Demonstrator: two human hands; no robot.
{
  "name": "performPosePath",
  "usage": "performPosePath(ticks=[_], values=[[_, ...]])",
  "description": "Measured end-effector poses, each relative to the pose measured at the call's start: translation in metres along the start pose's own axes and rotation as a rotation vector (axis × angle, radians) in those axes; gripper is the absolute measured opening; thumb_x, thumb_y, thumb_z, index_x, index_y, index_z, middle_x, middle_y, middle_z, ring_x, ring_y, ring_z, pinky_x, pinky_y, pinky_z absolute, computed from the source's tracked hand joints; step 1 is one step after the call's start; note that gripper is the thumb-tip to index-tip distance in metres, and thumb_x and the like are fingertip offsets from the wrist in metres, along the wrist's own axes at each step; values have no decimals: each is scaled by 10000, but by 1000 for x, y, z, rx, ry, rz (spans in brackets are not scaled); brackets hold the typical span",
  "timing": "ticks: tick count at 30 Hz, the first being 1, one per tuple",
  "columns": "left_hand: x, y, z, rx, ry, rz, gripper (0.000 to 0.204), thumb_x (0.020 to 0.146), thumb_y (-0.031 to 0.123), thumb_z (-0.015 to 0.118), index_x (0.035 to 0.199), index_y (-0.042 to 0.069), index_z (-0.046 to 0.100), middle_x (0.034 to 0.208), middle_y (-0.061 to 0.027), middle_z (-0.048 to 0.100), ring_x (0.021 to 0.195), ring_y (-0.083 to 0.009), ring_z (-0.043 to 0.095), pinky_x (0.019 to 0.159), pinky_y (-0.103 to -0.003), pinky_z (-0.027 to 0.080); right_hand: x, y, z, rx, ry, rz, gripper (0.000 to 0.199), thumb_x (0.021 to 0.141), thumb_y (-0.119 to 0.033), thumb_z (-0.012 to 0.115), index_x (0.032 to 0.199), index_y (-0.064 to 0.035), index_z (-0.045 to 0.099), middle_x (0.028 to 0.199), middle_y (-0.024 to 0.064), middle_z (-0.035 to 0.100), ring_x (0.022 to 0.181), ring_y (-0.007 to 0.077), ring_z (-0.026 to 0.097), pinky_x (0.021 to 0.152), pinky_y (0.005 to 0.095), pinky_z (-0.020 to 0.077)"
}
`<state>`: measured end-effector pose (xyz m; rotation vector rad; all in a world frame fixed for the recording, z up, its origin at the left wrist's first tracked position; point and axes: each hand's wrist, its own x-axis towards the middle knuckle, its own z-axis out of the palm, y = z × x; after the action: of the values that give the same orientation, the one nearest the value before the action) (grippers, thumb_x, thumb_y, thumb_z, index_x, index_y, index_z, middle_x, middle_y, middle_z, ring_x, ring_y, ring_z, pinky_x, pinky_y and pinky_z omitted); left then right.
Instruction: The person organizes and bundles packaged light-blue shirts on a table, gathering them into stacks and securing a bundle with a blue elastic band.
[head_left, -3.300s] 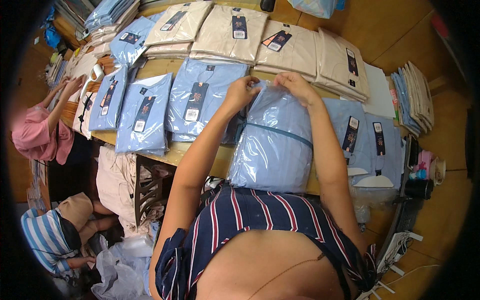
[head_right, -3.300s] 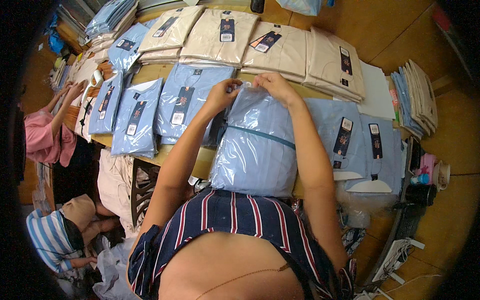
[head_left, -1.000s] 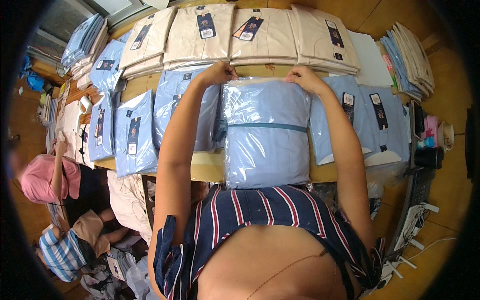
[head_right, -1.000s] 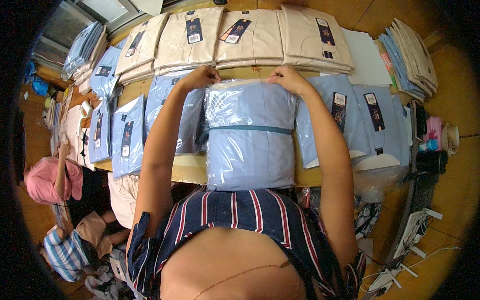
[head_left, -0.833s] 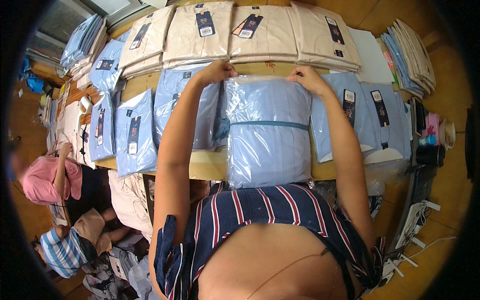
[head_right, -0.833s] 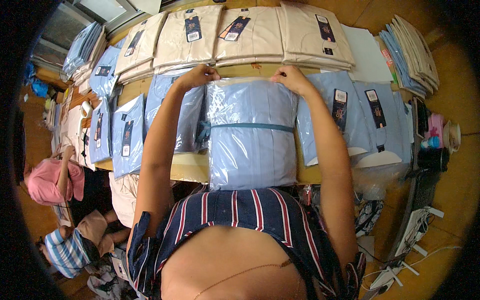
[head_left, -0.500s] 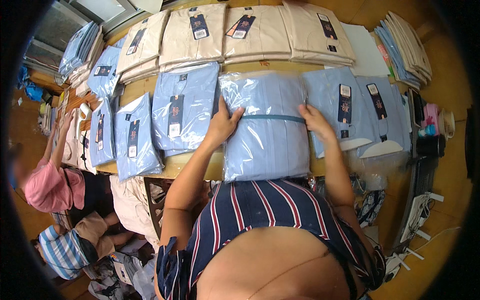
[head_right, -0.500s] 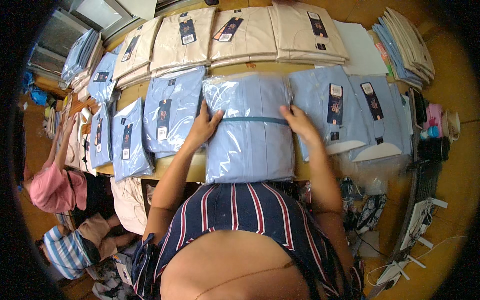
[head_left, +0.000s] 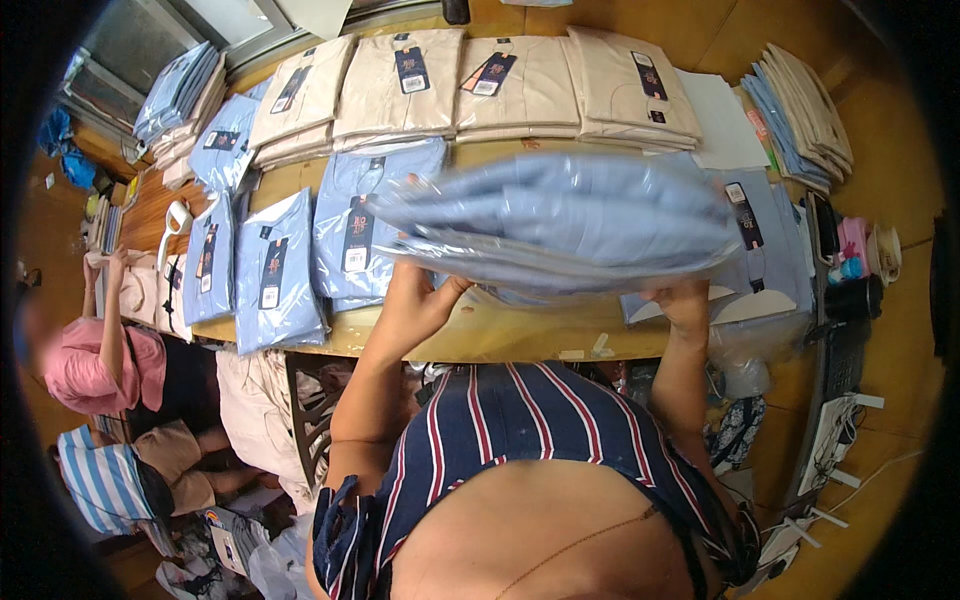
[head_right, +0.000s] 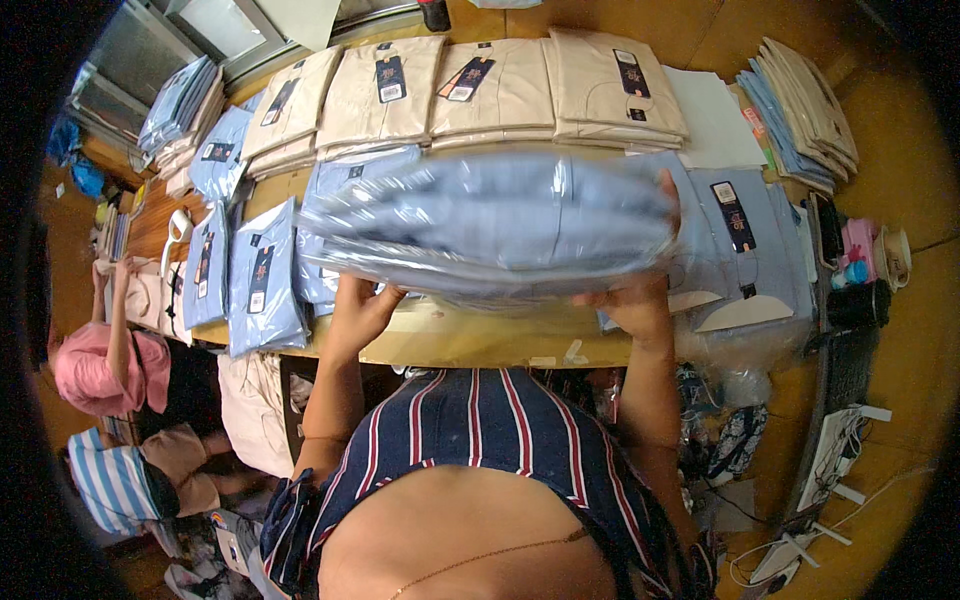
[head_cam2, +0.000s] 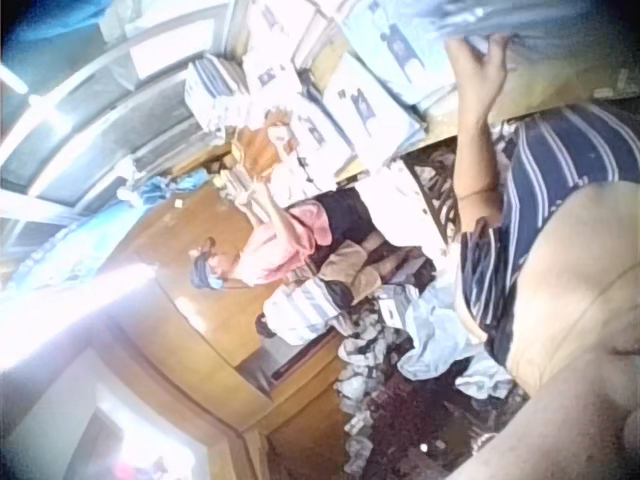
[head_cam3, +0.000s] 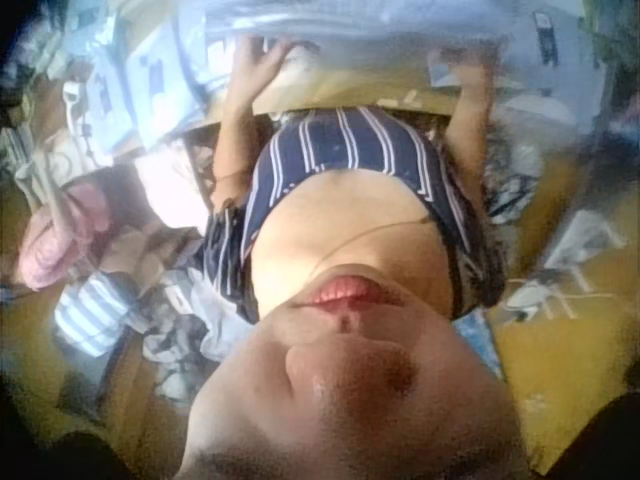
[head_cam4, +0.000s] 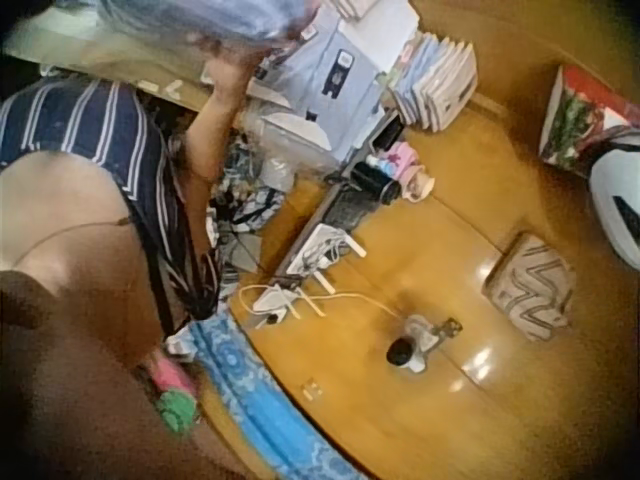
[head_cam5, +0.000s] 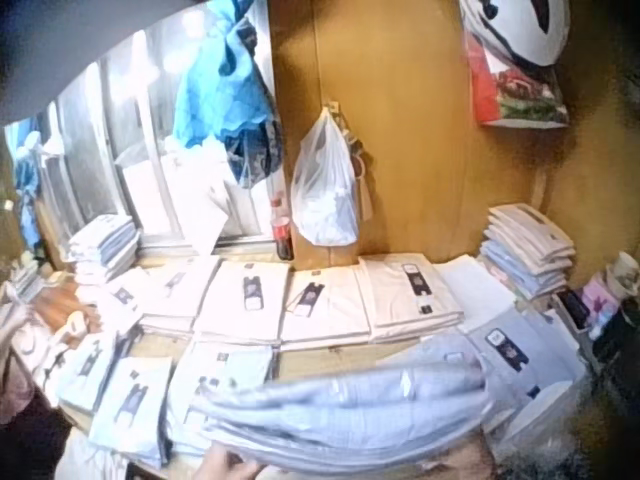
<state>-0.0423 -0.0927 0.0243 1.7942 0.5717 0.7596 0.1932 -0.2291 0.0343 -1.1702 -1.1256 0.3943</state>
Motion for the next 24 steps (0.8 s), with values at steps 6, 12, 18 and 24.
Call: performPosePath(ticks=[6, 12, 18, 24], values=[[-1, 15, 13, -366, 223, 184, 933, 608, 276, 696, 1275, 76, 75, 1166, -170, 308, 1087, -220, 303, 905, -326, 248, 9, -15, -3, -206, 40, -356, 928, 538, -394, 689, 1246, -133, 149, 1156, 211, 337, 1045, 282, 383, 870, 372, 323], [3, 63, 10, 1058, 328, 827, 530, 618, 483, 594, 996, 131, 475, 1012, -72, 452, 879, -203, 440, 766, -349, 303, 59, -98, 15, -1034, -473, -500, 519, 711, -370, 532, 1131, -92, 407, 1005, 175, 473, 948, 281, 467, 788, 359, 381], [21, 52, 30, 1077, 346, 797, 410, 625, 492, 546, 742, 99, 551, 700, -2, 524, 635, -156, 457, 672, -306, 254, 92, -75, 58, -903, -889, -208, 524, 729, -376, 495, 1141, -73, 383, 966, 190, 492, 862, 335, 494, 756, 378, 386], [31, 39, 34, 1040, 443, 978, 342, 676, 477, 515, 651, 136, 507, 667, 22, 514, 635, -119, 446, 618, -286, 249, 106, -82, 66, -1088, -1193, -70, 464, 749, -303, 485, 1139, -86, 356, 964, 158, 478, 750, 355, 517, 645, 387, 423]])
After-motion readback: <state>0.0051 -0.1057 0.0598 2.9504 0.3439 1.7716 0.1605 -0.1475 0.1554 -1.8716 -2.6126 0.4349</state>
